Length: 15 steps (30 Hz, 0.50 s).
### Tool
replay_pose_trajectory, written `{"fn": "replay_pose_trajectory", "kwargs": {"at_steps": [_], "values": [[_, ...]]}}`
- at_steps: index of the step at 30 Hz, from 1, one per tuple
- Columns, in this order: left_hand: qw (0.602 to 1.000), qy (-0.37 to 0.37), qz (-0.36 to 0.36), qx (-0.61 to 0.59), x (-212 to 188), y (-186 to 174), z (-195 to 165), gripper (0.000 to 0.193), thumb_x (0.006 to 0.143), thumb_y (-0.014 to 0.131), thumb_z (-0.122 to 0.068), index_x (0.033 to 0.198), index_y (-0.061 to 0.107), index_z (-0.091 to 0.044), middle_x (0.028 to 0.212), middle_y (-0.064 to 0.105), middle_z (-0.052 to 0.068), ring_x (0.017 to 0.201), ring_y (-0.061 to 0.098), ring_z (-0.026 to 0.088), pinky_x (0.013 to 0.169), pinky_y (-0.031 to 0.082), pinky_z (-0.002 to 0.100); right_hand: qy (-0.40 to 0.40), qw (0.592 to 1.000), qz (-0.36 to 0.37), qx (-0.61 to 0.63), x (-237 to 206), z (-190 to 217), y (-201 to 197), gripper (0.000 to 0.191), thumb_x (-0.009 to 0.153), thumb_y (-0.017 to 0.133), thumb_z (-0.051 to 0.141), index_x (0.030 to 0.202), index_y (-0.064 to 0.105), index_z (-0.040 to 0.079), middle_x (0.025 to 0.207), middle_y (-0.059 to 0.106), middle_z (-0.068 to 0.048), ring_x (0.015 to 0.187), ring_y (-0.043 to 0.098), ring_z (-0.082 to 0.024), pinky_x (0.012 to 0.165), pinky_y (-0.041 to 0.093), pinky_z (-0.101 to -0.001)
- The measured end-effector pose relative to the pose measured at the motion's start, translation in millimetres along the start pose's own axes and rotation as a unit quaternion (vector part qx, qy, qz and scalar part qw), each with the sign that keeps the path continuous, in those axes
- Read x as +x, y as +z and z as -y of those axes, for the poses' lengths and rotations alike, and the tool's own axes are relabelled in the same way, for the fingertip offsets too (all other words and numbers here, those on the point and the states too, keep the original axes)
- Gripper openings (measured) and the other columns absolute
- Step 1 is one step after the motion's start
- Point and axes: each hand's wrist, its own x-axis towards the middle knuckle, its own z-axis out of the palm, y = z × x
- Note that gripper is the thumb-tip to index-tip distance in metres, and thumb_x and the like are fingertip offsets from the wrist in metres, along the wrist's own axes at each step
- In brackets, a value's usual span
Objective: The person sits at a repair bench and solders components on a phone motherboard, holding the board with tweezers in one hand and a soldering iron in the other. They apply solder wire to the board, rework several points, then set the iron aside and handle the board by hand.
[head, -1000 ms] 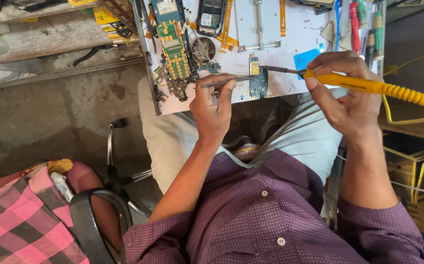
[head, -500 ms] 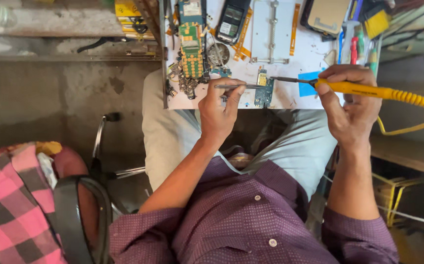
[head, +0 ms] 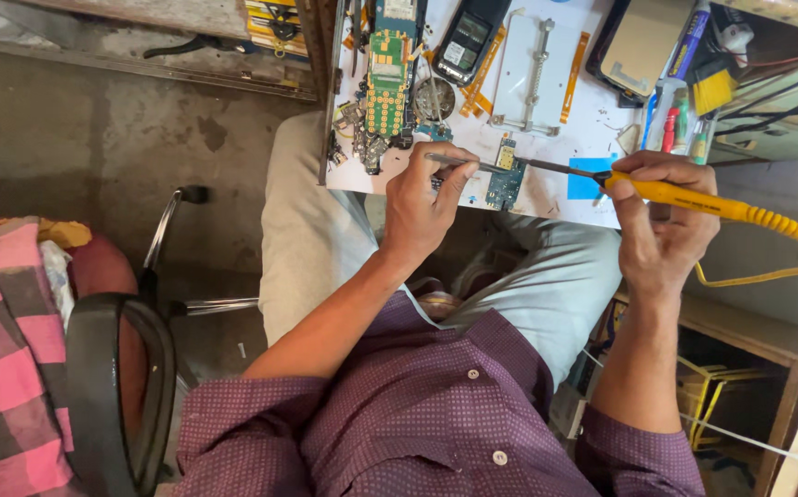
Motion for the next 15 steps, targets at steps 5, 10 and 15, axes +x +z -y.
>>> {"fn": "replay_pose_trajectory", "kwargs": {"at_steps": [5, 10, 15], "values": [[1.000, 0.002, 0.001, 0.002, 0.2, -0.1, -1.0, 0.019, 0.102, 0.071, -0.011, 0.114, 0.058, -0.005, 0.100, 0.074, 0.006, 0.084, 0.075, 0.015, 0.077, 0.059, 0.028, -0.005, 1.000, 0.002, 0.001, 0.9, -1.3, 0.6, 0.022, 0.113, 0.073, -0.005, 0.119, 0.052, 0.000, 0.120, 0.065, -0.016, 0.101, 0.062, -0.015, 0.094, 0.056, -0.0276], [1.000, 0.006, 0.004, 0.005, -0.3, -0.9, -1.2, 0.020, 0.102, 0.071, -0.011, 0.114, 0.057, -0.005, 0.100, 0.074, 0.006, 0.084, 0.074, 0.015, 0.076, 0.059, 0.028, 0.004, 1.000, 0.002, 0.003, -0.9, -1.7, -2.0, 0.022, 0.112, 0.072, -0.004, 0.119, 0.052, 0.000, 0.120, 0.065, -0.016, 0.100, 0.061, -0.014, 0.093, 0.056, -0.0270], [1.000, 0.008, 0.004, 0.000, -1.2, 0.2, -0.6, 0.020, 0.102, 0.071, -0.011, 0.114, 0.057, -0.005, 0.101, 0.074, 0.006, 0.086, 0.075, 0.015, 0.077, 0.060, 0.028, 0.000, 1.000, 0.005, -0.007, 0.2, -3.8, -2.7, 0.021, 0.113, 0.072, -0.004, 0.120, 0.052, 0.000, 0.121, 0.066, -0.017, 0.100, 0.061, -0.014, 0.095, 0.055, -0.0263]]}}
